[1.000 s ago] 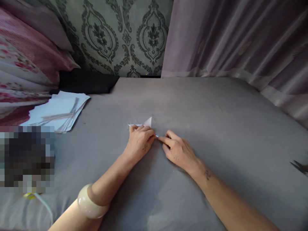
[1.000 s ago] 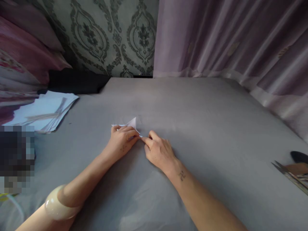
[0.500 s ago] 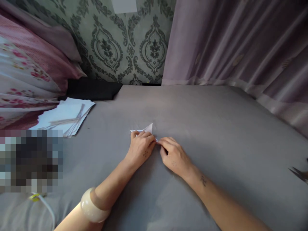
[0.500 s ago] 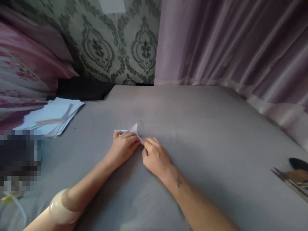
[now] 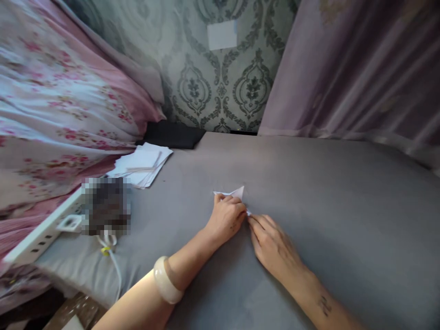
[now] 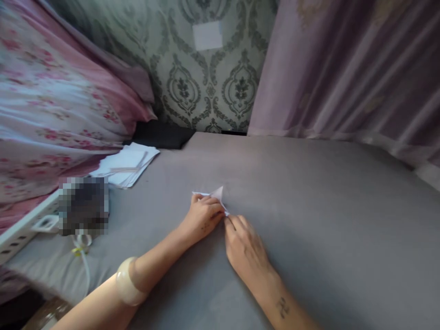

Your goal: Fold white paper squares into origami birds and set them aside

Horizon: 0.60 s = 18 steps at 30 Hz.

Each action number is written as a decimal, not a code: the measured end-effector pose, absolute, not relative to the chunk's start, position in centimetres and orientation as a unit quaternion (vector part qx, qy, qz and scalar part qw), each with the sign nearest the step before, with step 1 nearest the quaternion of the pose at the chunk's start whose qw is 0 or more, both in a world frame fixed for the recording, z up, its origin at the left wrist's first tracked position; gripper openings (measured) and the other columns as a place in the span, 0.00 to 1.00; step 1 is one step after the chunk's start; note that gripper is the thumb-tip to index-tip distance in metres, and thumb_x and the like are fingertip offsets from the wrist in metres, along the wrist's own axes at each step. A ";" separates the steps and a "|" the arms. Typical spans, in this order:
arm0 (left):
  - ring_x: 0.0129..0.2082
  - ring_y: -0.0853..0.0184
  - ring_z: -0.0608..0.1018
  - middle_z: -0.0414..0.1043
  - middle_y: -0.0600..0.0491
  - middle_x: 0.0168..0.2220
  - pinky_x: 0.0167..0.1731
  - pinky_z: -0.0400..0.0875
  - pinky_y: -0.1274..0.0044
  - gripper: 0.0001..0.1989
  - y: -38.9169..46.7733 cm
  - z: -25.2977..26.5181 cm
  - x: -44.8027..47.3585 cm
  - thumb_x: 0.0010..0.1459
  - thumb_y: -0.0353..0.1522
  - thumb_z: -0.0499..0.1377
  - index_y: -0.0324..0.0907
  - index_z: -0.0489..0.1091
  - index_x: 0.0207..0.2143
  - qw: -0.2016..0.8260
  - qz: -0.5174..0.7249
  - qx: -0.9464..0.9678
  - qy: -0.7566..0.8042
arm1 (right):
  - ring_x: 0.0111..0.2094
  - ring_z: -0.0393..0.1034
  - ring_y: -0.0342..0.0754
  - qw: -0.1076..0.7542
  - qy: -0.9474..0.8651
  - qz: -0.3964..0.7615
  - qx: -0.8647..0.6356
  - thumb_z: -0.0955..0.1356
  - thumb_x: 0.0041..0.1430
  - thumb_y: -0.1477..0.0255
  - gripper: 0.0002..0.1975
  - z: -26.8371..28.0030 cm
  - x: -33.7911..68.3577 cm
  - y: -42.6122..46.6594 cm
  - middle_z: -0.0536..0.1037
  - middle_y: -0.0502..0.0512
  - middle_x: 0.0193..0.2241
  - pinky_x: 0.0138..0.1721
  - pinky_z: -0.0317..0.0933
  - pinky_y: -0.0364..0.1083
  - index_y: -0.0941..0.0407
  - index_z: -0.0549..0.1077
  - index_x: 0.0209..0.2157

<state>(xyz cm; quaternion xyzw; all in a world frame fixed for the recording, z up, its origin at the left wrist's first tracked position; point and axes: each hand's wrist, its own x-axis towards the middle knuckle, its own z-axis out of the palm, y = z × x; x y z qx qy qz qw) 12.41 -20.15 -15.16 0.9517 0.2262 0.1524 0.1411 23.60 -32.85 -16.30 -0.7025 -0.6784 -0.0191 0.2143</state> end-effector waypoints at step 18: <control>0.45 0.61 0.72 0.74 0.49 0.45 0.49 0.52 0.62 0.11 -19.0 -14.4 9.5 0.62 0.28 0.51 0.45 0.73 0.35 0.084 0.149 0.966 0.195 | 0.41 0.65 0.51 0.191 -0.665 0.017 -0.721 0.59 0.66 0.72 0.14 -15.3 23.2 -32.2 0.72 0.58 0.39 0.43 0.62 0.50 0.56 0.70 0.49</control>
